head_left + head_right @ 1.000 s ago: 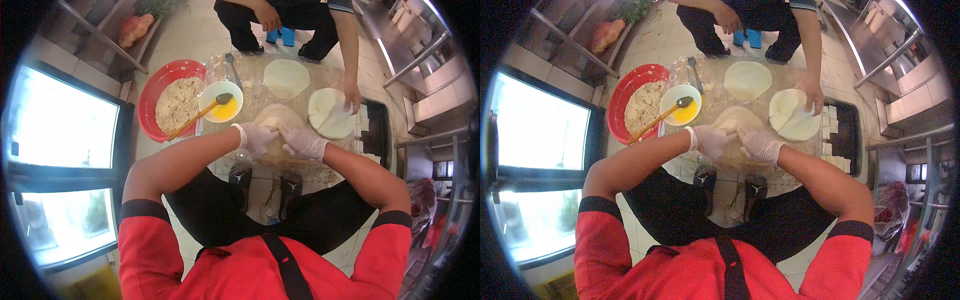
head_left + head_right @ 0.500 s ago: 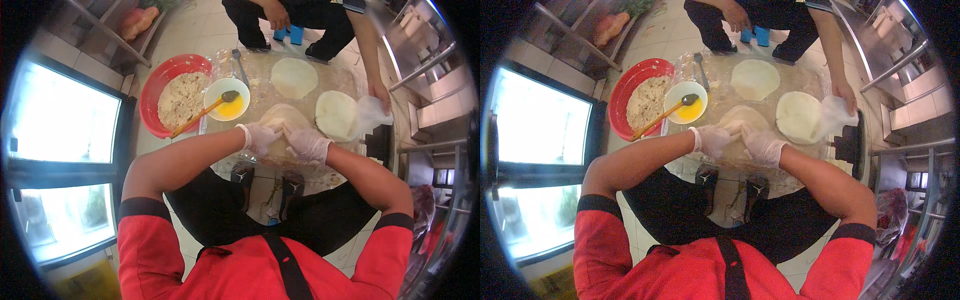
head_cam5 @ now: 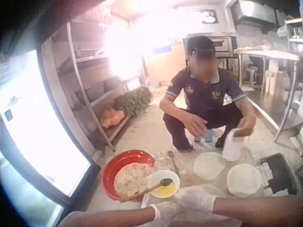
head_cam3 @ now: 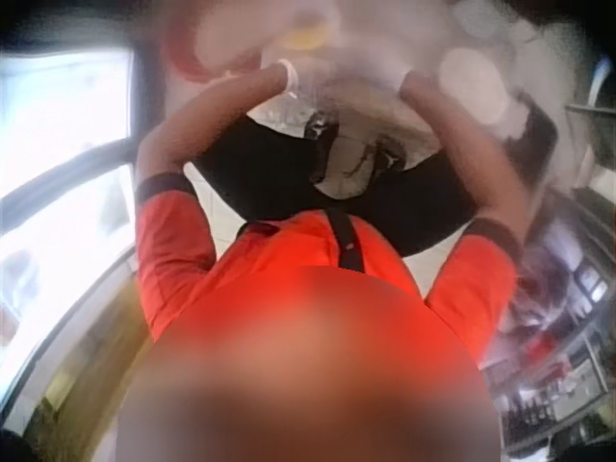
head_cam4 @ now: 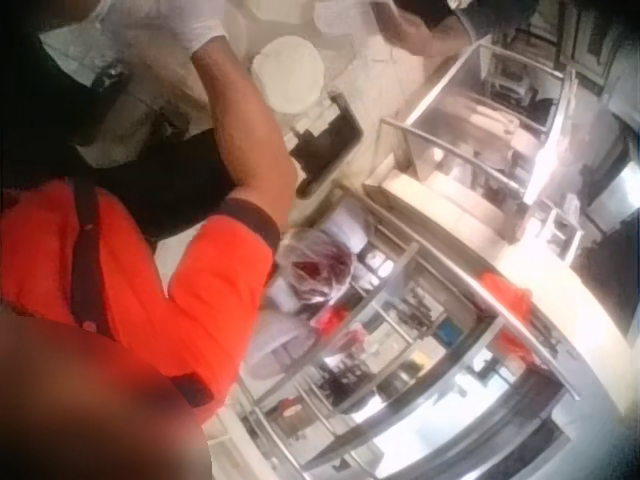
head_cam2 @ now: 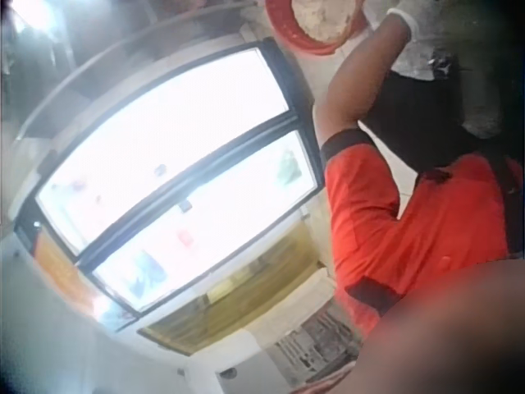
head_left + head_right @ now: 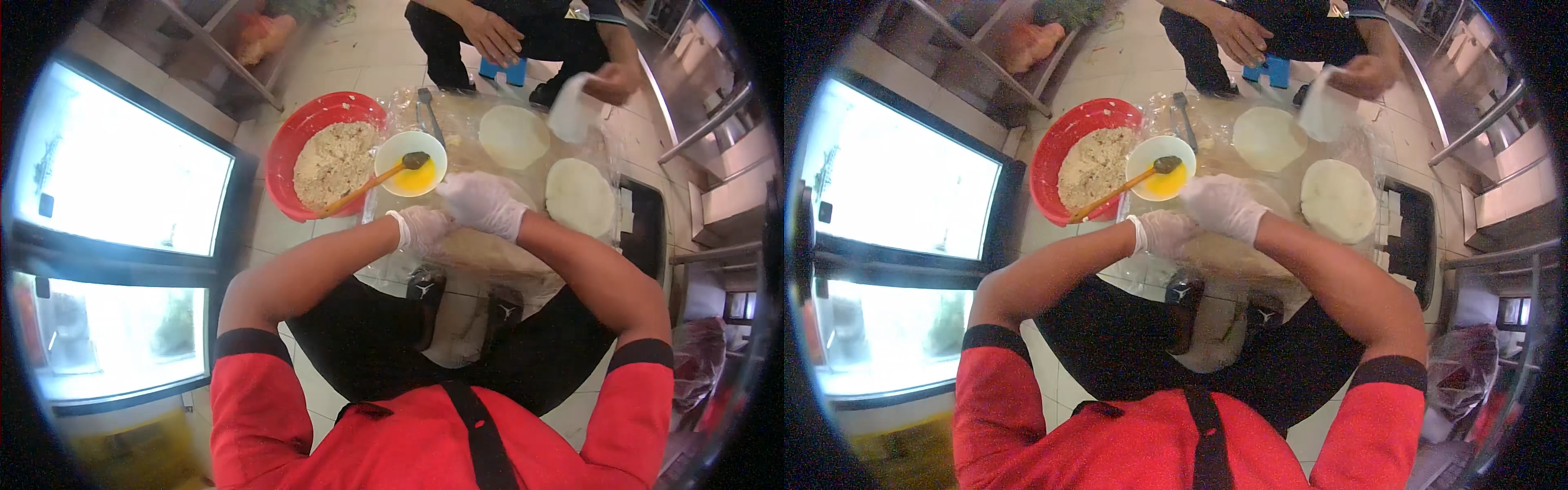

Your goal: The person sits on the floor and assembles wraps by brushing egg wash onto thin dough sheets, adding a filling, and folding them. They repeat this process for multiple wraps while another person works nearby.

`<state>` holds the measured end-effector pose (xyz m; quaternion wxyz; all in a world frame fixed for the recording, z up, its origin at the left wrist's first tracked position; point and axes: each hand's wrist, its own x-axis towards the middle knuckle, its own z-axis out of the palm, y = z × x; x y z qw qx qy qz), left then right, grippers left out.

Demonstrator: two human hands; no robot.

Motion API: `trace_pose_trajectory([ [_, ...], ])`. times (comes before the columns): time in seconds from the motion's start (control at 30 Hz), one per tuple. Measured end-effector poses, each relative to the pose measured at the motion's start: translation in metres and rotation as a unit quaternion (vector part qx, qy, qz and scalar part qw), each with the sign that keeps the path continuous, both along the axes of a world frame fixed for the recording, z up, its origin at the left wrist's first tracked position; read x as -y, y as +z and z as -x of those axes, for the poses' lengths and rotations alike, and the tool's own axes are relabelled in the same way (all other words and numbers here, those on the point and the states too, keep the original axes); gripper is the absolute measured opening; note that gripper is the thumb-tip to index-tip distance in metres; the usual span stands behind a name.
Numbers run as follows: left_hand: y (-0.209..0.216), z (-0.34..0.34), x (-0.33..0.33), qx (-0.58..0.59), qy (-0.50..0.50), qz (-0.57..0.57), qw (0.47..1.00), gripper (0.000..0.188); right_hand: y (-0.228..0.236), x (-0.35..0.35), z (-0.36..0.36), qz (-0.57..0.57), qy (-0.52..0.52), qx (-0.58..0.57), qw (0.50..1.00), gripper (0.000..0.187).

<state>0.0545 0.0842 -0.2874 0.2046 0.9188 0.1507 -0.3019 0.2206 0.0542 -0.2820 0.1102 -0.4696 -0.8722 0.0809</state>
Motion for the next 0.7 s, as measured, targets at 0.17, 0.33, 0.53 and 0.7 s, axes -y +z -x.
trace_pose_trajectory([
  [0.17,-0.029,0.042,0.009,0.164,0.0,-0.05,0.985,0.061,-0.002,-0.03,0.076,-0.089,0.039,-0.075,0.992,0.016],
  [0.33,-0.054,0.074,0.005,0.178,-0.002,-0.081,0.981,0.058,-0.014,-0.062,0.141,-0.045,0.069,-0.022,0.996,0.022],
  [0.53,-0.002,0.055,0.014,0.083,0.018,0.01,0.996,0.057,-0.024,-0.081,0.154,-0.102,0.073,0.077,0.989,0.02],
  [0.7,-0.024,0.069,0.013,0.196,-0.005,-0.039,0.98,0.072,0.034,-0.059,0.125,-0.093,0.055,-0.056,0.993,0.02],
])
